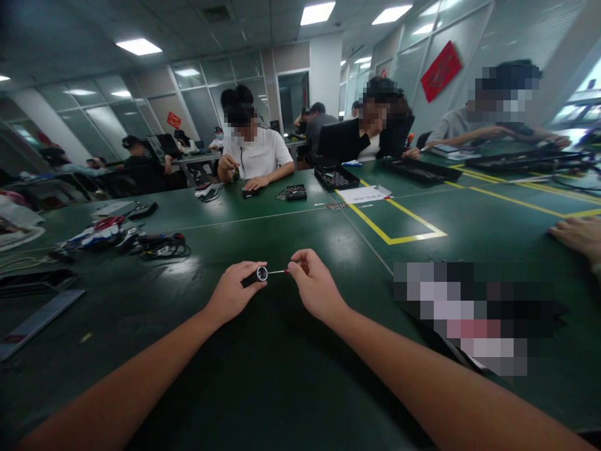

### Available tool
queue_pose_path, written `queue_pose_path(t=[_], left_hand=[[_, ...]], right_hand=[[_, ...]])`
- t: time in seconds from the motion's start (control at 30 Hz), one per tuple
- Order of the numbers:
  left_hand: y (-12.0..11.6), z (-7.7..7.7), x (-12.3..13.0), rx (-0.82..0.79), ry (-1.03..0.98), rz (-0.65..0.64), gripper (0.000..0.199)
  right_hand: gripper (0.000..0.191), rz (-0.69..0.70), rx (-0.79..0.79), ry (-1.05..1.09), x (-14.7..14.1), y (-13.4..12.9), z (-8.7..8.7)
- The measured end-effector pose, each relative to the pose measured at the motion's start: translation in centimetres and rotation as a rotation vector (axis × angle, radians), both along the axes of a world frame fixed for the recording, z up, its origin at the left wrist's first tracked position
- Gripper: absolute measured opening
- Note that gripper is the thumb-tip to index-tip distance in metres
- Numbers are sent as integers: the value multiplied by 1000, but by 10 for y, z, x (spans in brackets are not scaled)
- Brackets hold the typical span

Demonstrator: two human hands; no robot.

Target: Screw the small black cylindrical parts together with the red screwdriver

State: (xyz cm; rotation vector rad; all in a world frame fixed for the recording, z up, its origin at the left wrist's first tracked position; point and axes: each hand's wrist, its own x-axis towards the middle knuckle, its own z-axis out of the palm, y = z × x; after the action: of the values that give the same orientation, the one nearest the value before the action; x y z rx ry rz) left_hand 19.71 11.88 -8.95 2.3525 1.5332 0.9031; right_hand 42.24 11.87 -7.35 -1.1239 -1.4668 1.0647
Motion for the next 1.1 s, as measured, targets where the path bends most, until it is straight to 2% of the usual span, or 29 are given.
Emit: queue_pose_path(t=[0.2, 0.33, 0.4, 0.5, 0.7, 0.97, 1.1], left_hand=[[-5, 6, 4, -10, 37, -31, 41], [-6, 9, 5, 0, 80, -67, 41], [-5, 8, 4, -9, 93, -59, 41], [-4, 6, 2, -35, 102, -60, 41], [-5, 5, 4, -53, 95, -58, 42], [-5, 6, 7, -46, 52, -41, 42], [-6, 7, 8, -49, 42, -30, 43]], right_hand=[[30, -29, -32, 187, -2, 1, 2], [31, -85, -314, 416, -1, 9, -7], [28, -134, -363, 457, 0, 12, -10], [26, -157, -289, 405, 2, 13, -11], [31, -97, -153, 271, -1, 7, -5], [33, -68, -142, 275, -4, 7, -9], [36, -42, -144, 236, -2, 4, -3]])
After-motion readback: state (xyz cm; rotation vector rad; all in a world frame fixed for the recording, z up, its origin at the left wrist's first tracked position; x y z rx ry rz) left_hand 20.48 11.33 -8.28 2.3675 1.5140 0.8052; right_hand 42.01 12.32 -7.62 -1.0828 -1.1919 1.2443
